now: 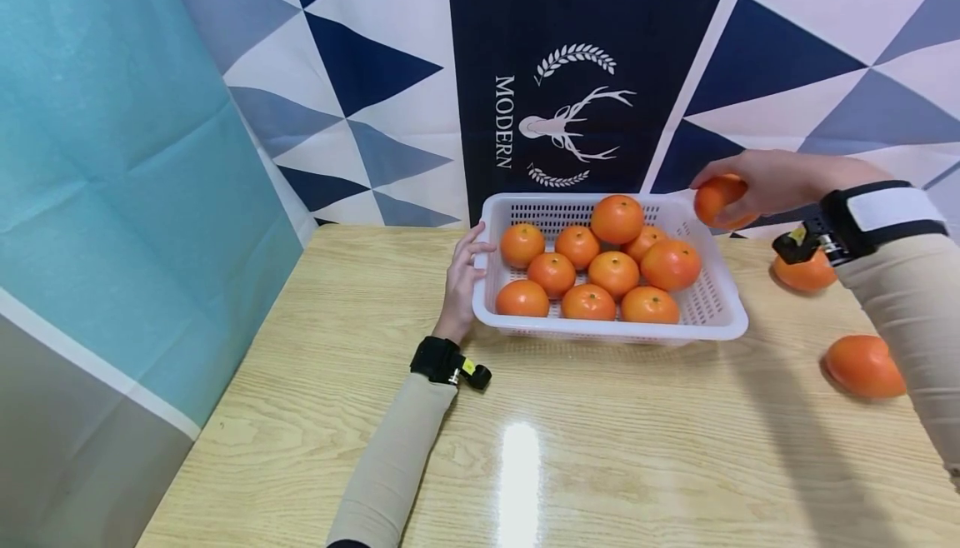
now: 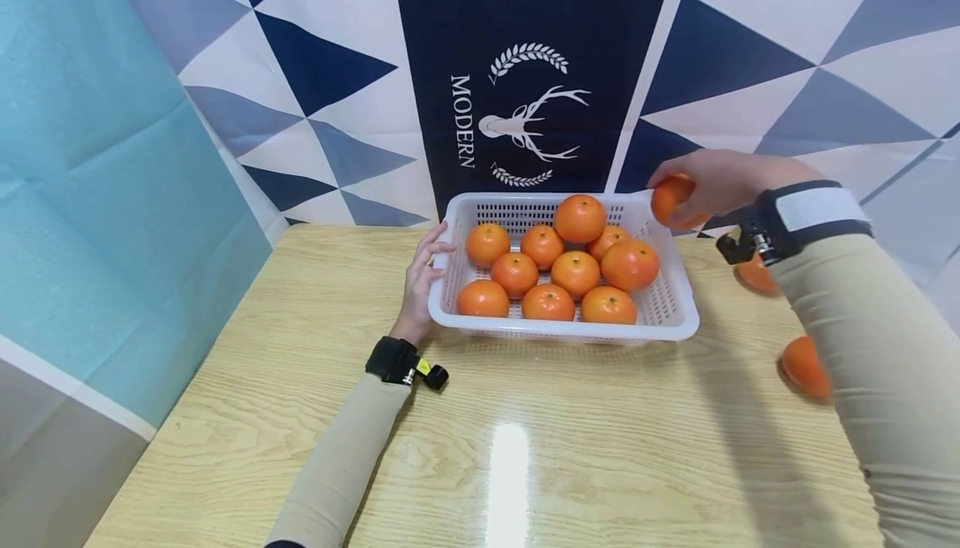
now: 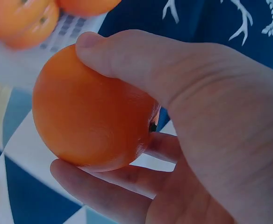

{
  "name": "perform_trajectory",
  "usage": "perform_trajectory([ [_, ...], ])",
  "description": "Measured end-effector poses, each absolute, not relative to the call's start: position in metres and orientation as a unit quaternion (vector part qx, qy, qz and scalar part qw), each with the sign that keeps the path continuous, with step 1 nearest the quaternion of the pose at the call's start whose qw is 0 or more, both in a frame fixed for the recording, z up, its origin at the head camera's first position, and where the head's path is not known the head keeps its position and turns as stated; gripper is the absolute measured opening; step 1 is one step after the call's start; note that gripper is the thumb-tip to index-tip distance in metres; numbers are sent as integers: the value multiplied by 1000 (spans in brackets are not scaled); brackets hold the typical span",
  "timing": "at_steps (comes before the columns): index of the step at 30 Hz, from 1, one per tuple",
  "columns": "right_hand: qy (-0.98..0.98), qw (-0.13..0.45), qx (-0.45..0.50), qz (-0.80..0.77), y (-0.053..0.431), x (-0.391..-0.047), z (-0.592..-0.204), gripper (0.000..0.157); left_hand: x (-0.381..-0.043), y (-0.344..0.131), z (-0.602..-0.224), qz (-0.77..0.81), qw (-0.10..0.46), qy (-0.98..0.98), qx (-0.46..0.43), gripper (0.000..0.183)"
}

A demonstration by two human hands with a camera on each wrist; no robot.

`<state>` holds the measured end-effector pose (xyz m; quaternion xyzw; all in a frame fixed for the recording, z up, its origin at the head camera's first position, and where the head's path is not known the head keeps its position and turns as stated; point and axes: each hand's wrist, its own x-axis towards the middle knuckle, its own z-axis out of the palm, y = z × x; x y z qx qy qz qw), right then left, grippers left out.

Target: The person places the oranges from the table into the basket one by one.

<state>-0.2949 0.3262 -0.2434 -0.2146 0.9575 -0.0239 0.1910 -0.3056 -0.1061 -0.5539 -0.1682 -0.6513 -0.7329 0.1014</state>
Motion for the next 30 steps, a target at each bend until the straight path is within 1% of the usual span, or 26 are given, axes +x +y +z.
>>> perform_trajectory([
  [5, 954, 203, -218, -31, 299, -301, -240, 63, -301, -107, -550, -726, 101, -659, -170, 44],
  [12, 950, 189, -247, -39, 267, -306, -242, 64, -296, -105, -542, -712, 111, -674, -166, 44],
  [16, 949, 194, -245, -48, 252, -306, -244, 65, -296, -104, -540, -712, 107, -674, -165, 44],
  [24, 938, 201, -275, -63, 215, -307, -245, 63, -299, -104, -543, -717, 102, -670, -163, 42],
  [30, 940, 202, -266, -69, 188, -304, -246, 61, -299, -105, -543, -716, 107, -670, -164, 42],
])
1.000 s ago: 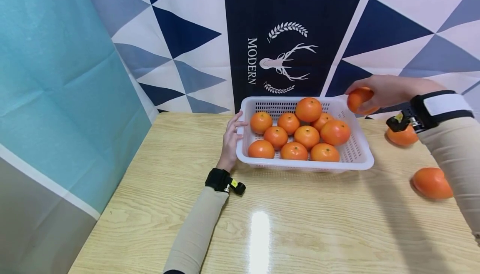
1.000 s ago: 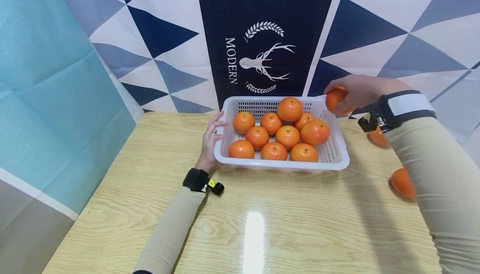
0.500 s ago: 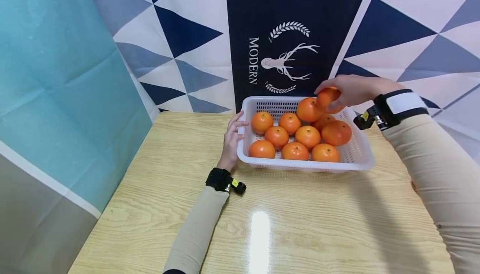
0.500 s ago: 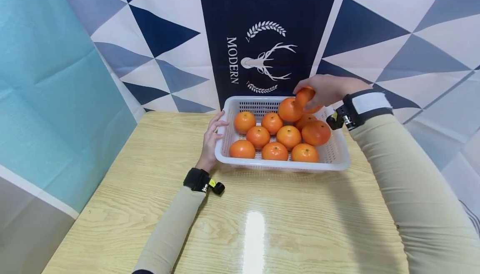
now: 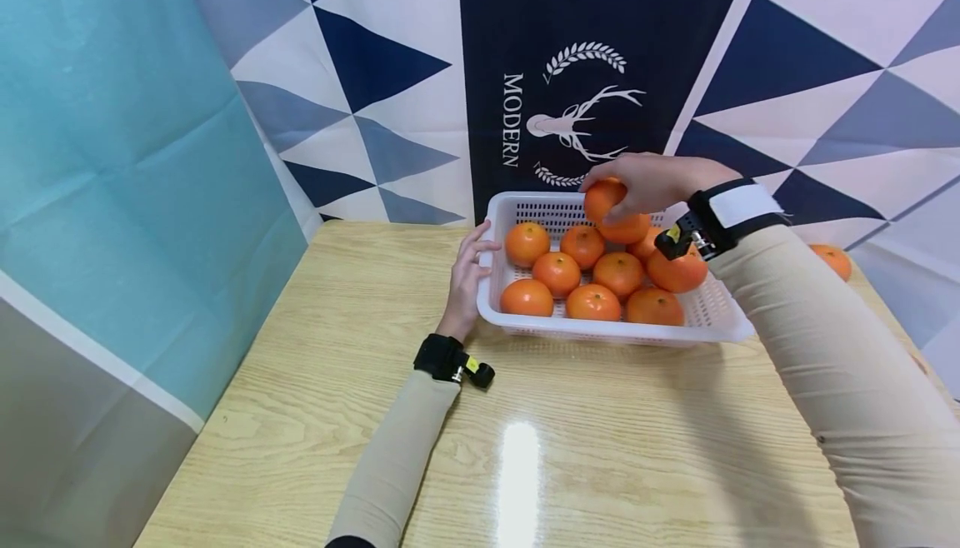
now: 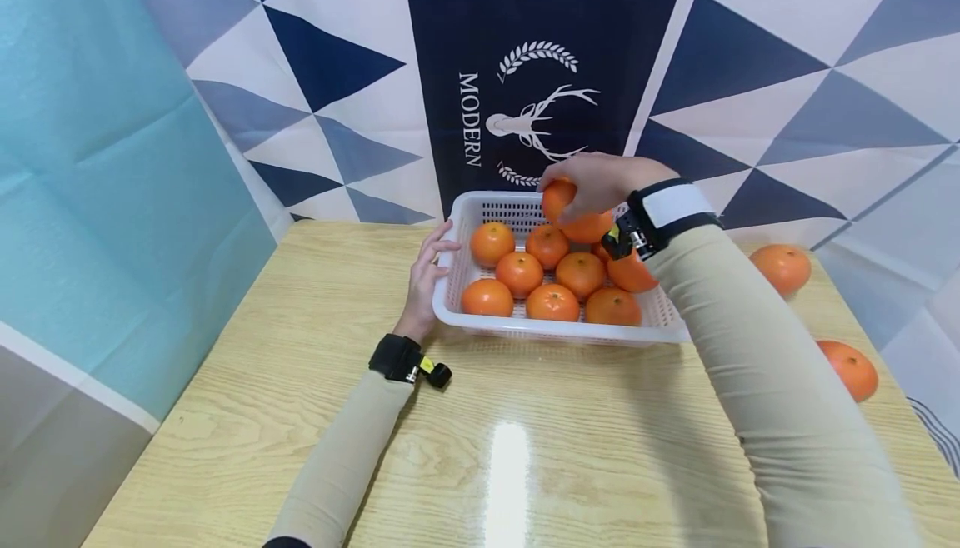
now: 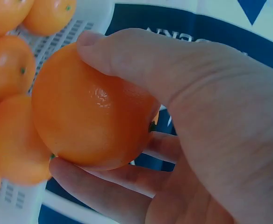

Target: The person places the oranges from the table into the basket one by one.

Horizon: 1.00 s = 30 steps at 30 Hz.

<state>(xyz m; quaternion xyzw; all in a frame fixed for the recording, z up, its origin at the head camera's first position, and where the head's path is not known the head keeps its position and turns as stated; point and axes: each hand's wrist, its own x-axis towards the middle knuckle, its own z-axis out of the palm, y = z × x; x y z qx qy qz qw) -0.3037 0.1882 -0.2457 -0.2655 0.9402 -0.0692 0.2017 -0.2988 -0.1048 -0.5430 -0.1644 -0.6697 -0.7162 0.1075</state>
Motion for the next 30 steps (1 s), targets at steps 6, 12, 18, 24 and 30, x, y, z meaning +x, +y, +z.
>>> perform_trajectory([
  [6, 936, 203, -278, -77, 168, -303, -245, 61, -299, -104, -543, -719, 103, -668, -160, 43],
  [12, 933, 209, -284, -72, 153, -310, -249, 63, -298, -105, -541, -718, 98, -672, -154, 43],
  [18, 928, 212, -297, -72, 144, -313, -253, 63, -299, -106, -541, -706, 104, -684, -151, 43],
  [24, 925, 203, -312, -77, 136, -321, -267, 61, -301, -107, -544, -708, 108, -680, -159, 43],
  [30, 927, 193, -313, -76, 132, -327, -274, 61, -300, -107, -542, -711, 102, -676, -161, 43],
])
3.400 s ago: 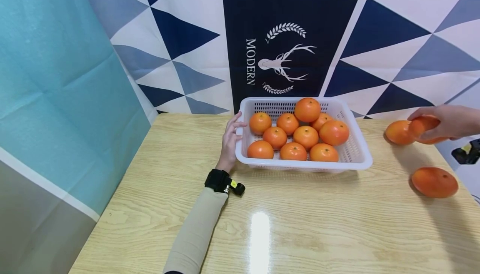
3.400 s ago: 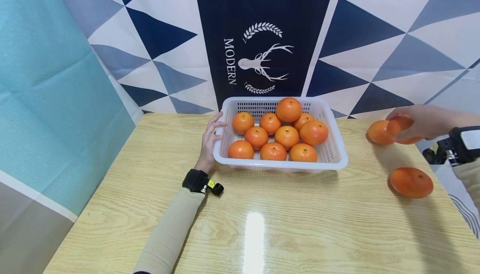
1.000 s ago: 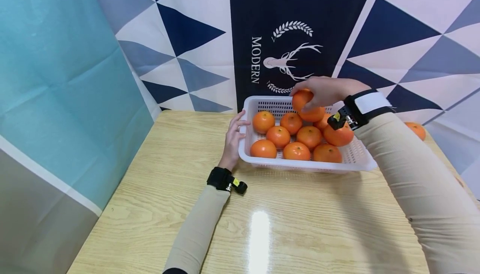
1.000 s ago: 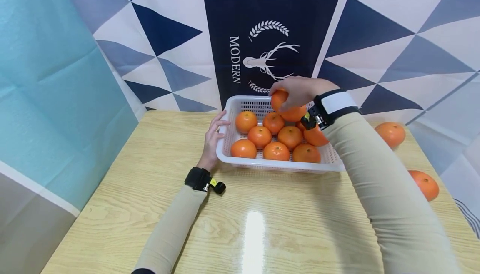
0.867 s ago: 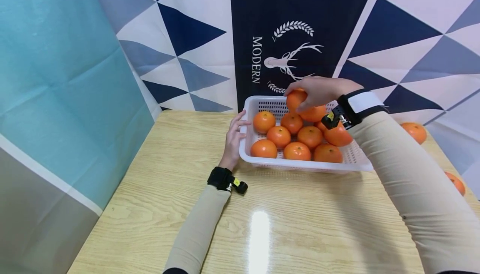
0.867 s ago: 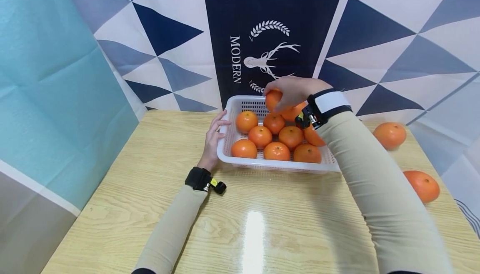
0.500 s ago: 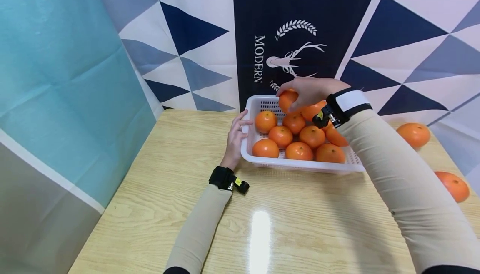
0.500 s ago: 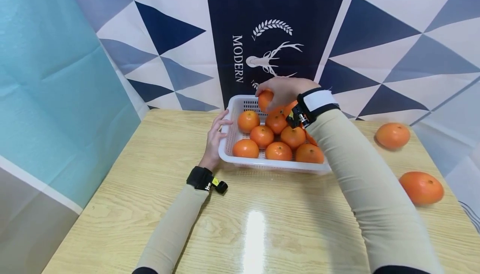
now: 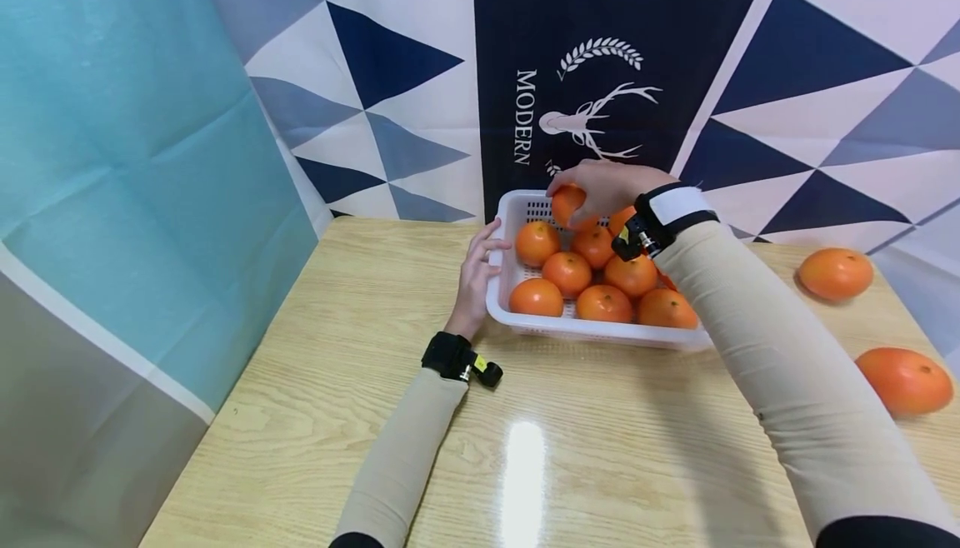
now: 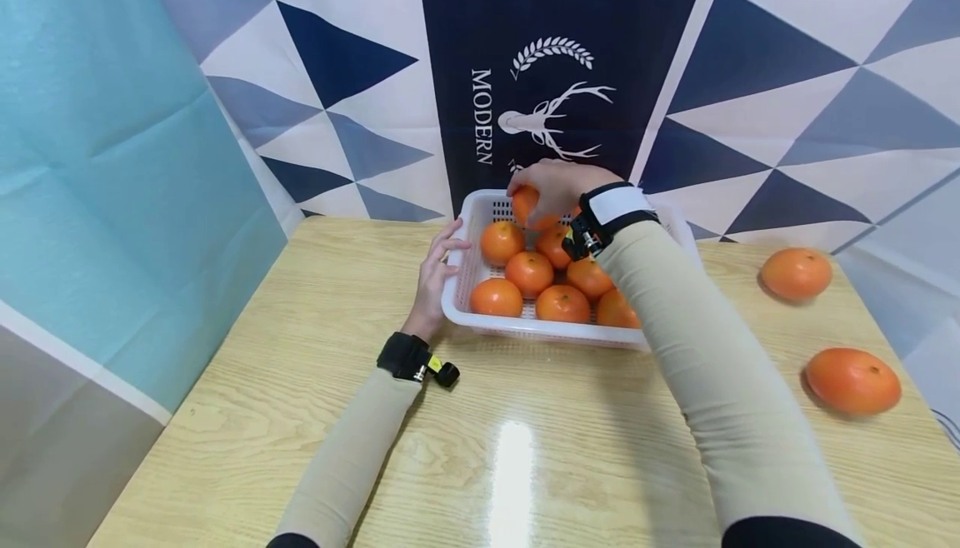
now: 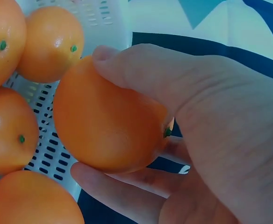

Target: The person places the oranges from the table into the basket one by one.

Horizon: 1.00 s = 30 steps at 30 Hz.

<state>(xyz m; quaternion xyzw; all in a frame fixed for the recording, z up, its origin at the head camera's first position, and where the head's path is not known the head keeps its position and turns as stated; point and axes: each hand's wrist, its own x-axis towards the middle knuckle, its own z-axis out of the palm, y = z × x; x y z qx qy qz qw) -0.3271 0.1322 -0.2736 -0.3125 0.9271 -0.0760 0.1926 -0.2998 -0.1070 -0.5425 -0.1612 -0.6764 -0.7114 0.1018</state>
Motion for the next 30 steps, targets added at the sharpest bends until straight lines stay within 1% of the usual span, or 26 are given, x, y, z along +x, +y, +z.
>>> perform_trajectory([
  [7, 931, 178, -308, -79, 134, -334, -283, 58, -301, -107, -542, -713, 102, -674, -166, 43],
  [13, 943, 163, -279, -76, 133, -332, -293, 57, -303, -107, -547, -713, 108, -670, -174, 43],
  [21, 946, 175, -259, -89, 131, -331, -305, 62, -304, -106, -547, -715, 120, -666, -174, 41],
  [22, 946, 175, -259, -90, 130, -332, -307, 62, -297, -104, -540, -708, 125, -673, -173, 42],
  [28, 946, 172, -259, -90, 129, -337, -316, 62, -295, -104, -537, -710, 119, -673, -171, 43],
  [30, 948, 170, -256, -88, 129, -337, -317, 62, -302, -105, -544, -715, 114, -668, -172, 42],
])
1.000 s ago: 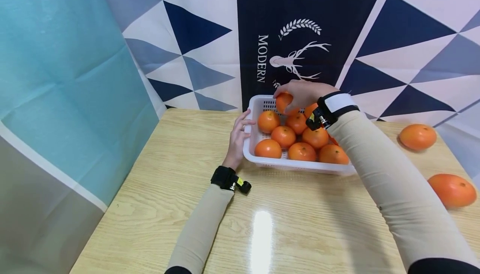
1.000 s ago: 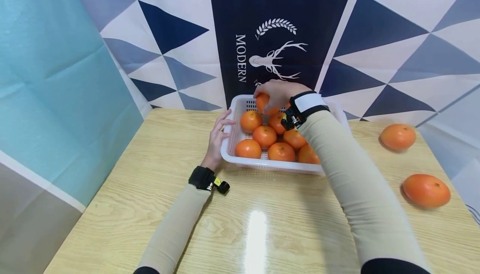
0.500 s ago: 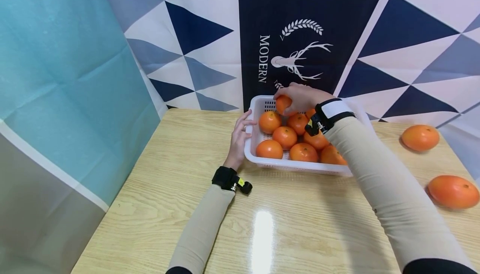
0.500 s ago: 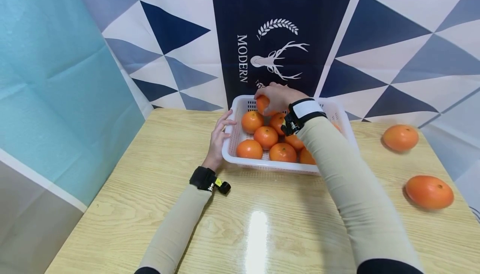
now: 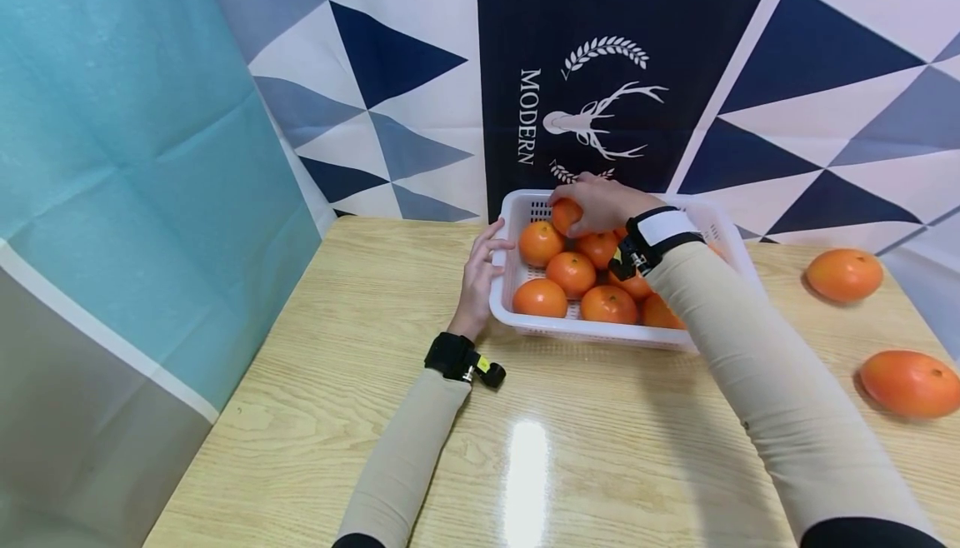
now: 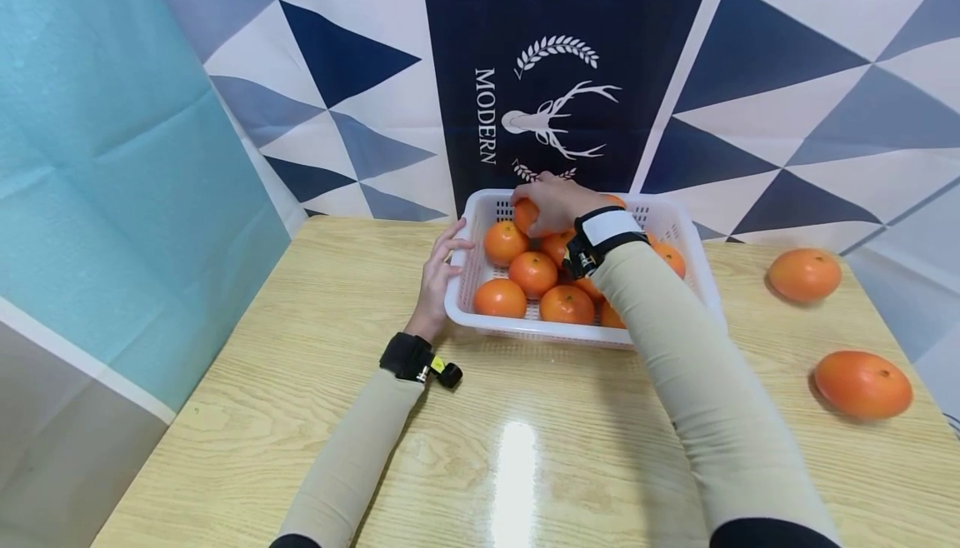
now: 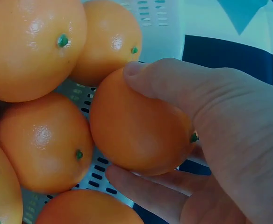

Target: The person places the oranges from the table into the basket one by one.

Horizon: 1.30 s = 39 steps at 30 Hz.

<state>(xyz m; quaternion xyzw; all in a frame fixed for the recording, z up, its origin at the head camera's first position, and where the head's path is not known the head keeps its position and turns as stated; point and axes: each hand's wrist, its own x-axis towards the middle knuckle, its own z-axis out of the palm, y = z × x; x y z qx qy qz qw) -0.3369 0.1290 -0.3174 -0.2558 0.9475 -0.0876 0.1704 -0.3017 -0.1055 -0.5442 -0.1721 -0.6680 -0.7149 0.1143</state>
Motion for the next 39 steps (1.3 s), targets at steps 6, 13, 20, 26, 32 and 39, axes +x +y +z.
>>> perform_trajectory([
  [6, 949, 166, -255, -83, 129, -336, -319, 63, -306, -107, -548, -710, 114, -670, -182, 43],
  [13, 950, 167, -252, -80, 133, -342, -328, 64, -303, -107, -547, -710, 111, -673, -176, 43],
  [20, 950, 174, -242, -88, 129, -333, -320, 68, -299, -105, -542, -712, 105, -674, -164, 44],
  [26, 951, 175, -241, -84, 129, -332, -314, 71, -301, -107, -545, -707, 108, -679, -164, 43],
  [32, 953, 165, -242, -74, 127, -332, -304, 71, -302, -108, -547, -702, 112, -683, -169, 44],
  [39, 952, 166, -249, -66, 128, -327, -295, 69, -303, -106, -546, -699, 118, -684, -172, 44],
])
